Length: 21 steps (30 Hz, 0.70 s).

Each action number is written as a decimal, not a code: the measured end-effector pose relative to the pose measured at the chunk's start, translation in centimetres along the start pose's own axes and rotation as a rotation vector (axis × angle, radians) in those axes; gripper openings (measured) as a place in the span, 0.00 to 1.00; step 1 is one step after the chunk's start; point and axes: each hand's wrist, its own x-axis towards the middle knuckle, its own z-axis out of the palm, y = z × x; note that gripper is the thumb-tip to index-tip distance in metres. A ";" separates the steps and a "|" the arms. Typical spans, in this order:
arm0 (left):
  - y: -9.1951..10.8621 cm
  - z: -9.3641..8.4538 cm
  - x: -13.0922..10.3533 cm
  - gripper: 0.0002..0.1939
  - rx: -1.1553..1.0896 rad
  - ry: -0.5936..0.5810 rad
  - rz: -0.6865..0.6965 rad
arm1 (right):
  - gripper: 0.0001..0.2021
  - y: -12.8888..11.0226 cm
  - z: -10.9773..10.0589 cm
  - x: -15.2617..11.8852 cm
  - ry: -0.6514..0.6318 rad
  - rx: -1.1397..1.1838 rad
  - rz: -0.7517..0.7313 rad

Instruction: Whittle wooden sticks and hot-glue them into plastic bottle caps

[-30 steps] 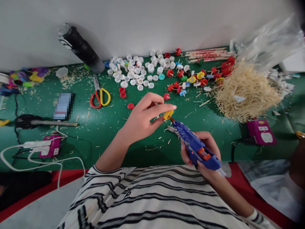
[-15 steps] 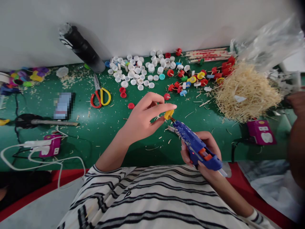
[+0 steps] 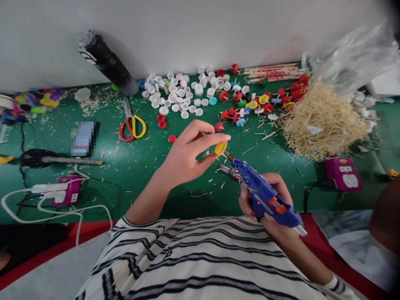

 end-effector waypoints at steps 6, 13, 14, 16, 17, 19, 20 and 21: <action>-0.1 0.0 -0.1 0.23 0.003 0.001 -0.014 | 0.18 0.0 0.0 0.2 -0.002 -0.002 -0.012; -0.1 0.0 -0.1 0.23 0.004 0.008 0.003 | 0.18 0.1 -0.1 0.1 -0.003 0.003 -0.022; -0.1 0.0 -0.1 0.23 0.004 0.008 0.005 | 0.18 0.2 -0.2 0.1 -0.003 0.000 -0.021; 0.0 0.0 -0.1 0.23 0.005 0.004 0.005 | 0.18 0.2 -0.2 0.1 -0.006 -0.005 -0.018; 0.0 0.0 -0.1 0.23 0.007 0.003 0.004 | 0.18 0.2 -0.1 0.1 -0.008 -0.006 -0.016; 0.0 0.0 -0.1 0.23 0.009 -0.003 -0.001 | 0.18 0.0 -0.1 0.0 -0.005 -0.011 -0.015; 0.0 0.0 -0.1 0.22 0.007 -0.002 -0.001 | 0.18 -0.1 -0.1 0.0 0.004 -0.016 -0.013; -0.1 0.0 -0.1 0.23 0.005 0.000 -0.001 | 0.18 -0.2 0.0 -0.1 0.017 -0.021 -0.016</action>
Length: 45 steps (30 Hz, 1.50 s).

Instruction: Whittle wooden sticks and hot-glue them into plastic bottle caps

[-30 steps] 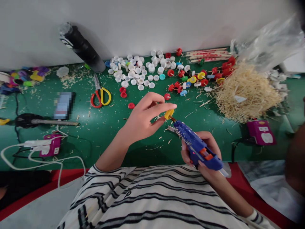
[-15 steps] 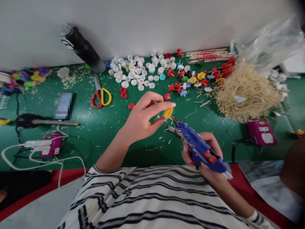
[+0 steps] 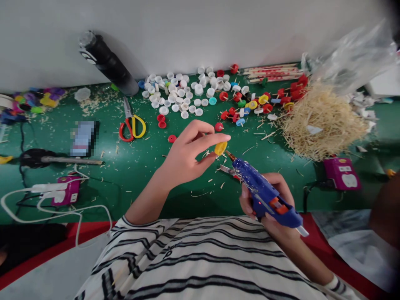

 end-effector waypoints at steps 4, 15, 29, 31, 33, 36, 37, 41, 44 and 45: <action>-0.1 0.1 0.0 0.23 -0.029 0.018 -0.010 | 0.19 -0.5 0.2 -0.2 0.049 -0.011 -0.012; 0.4 0.3 0.1 0.22 -0.127 0.019 -0.004 | 0.18 0.0 -0.3 -0.1 -0.009 -0.005 -0.043; -0.2 -0.1 0.0 0.23 -0.179 0.036 -0.093 | 0.20 0.8 -4.4 -0.2 0.129 -0.256 -0.254; -0.5 -0.1 -0.1 0.23 -0.173 0.030 -0.141 | 0.23 1.3 -7.6 -0.4 0.162 -0.534 -0.362; -1.1 -0.2 -0.2 0.22 -0.157 0.043 -0.185 | 0.27 1.5 -11.1 -0.7 0.086 -0.872 -0.477; -2.7 0.0 -0.6 0.19 -0.086 0.057 -0.242 | 0.28 1.3 -15.0 -1.8 -0.002 -1.362 -0.382; -3.4 0.0 -0.8 0.18 -0.045 0.059 -0.270 | 0.26 1.2 -15.9 -2.3 -0.020 -1.450 -0.358; -6.9 0.2 -2.1 0.17 0.120 0.026 -0.442 | 0.23 1.2 -18.0 -4.8 -0.024 -1.595 -0.272; -9.7 0.2 -3.3 0.19 0.216 -0.029 -0.594 | 0.22 1.2 -19.2 -6.1 -0.026 -1.642 -0.271; -10.4 0.2 -3.7 0.20 0.249 -0.056 -0.649 | 0.22 1.1 -19.5 -6.4 -0.031 -1.653 -0.282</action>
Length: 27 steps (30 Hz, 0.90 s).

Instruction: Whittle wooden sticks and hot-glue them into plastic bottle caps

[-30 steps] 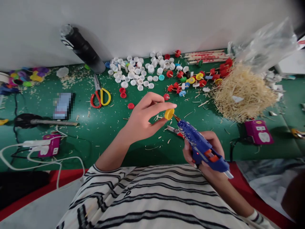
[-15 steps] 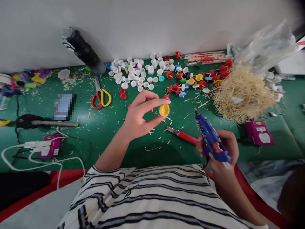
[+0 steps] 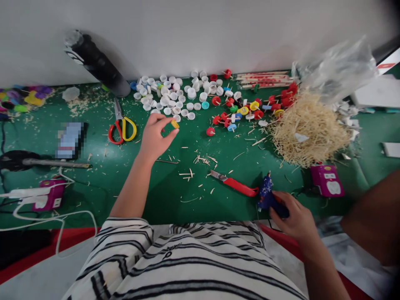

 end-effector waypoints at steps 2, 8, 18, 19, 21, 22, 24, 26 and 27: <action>-1.4 0.4 0.2 0.20 0.073 -0.058 -0.089 | 0.21 0.6 -0.2 -0.2 -0.002 -0.024 -0.030; -3.7 1.3 0.1 0.20 0.212 -0.153 -0.157 | 0.21 1.7 -0.5 1.1 0.003 -0.066 -0.066; -5.7 1.9 1.5 0.24 0.212 -0.105 -0.286 | 0.21 2.6 0.9 1.5 0.084 0.010 -0.023; -5.8 1.9 1.6 0.24 0.198 -0.098 -0.291 | 0.21 2.5 1.0 1.4 0.098 0.017 -0.008; -5.9 2.1 1.8 0.24 0.177 -0.085 -0.295 | 0.21 2.5 1.2 1.3 0.125 0.030 0.013; -5.9 2.2 1.9 0.24 0.172 -0.077 -0.296 | 0.21 2.5 1.3 1.3 0.137 0.034 0.018; -6.0 2.3 2.1 0.23 0.165 -0.061 -0.297 | 0.21 2.5 1.4 1.2 0.148 0.038 0.022; -6.0 2.5 2.3 0.23 0.161 -0.052 -0.299 | 0.21 2.5 1.4 1.2 0.144 0.040 0.022; -6.1 2.5 2.4 0.23 0.166 -0.053 -0.293 | 0.21 2.5 1.4 1.2 0.141 0.040 0.021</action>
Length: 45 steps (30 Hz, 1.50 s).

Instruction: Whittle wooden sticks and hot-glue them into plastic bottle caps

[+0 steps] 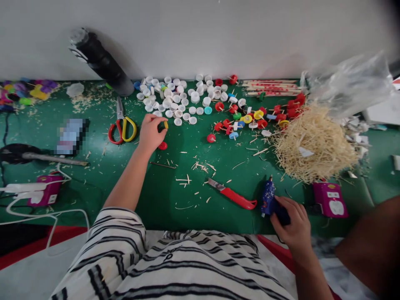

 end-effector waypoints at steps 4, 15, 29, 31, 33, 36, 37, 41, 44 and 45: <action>0.1 0.0 0.3 0.23 0.065 -0.033 0.079 | 0.22 0.0 -0.1 0.1 -0.020 0.003 0.001; 0.0 -1.1 -1.3 0.19 0.190 -0.016 0.059 | 0.23 0.5 -0.1 0.2 -0.023 0.061 0.026; 0.1 -0.9 0.3 0.12 0.237 0.054 0.138 | 0.23 0.6 -0.1 0.3 -0.007 0.073 0.000; 0.6 -0.5 1.1 0.14 0.216 0.090 0.080 | 0.22 0.4 -0.2 0.5 -0.006 0.073 -0.003; 1.0 0.4 2.0 0.16 0.179 0.116 0.017 | 0.22 0.2 -0.2 0.6 -0.001 0.075 -0.002; 1.2 1.7 3.3 0.16 0.154 0.131 -0.038 | 0.23 0.2 -0.2 0.5 0.001 0.079 0.008; 1.1 2.0 3.6 0.16 0.146 0.141 -0.047 | 0.23 0.2 -0.1 0.5 0.000 0.080 0.012; 0.7 2.4 4.2 0.14 0.127 0.186 -0.048 | 0.23 0.5 -0.1 0.3 -0.003 0.076 0.020; 0.4 2.3 4.3 0.16 0.149 0.154 -0.024 | 0.22 0.5 -0.1 0.3 0.002 0.073 0.022; 0.3 2.2 4.3 0.16 0.152 0.137 -0.018 | 0.22 0.5 -0.1 0.3 0.004 0.076 0.022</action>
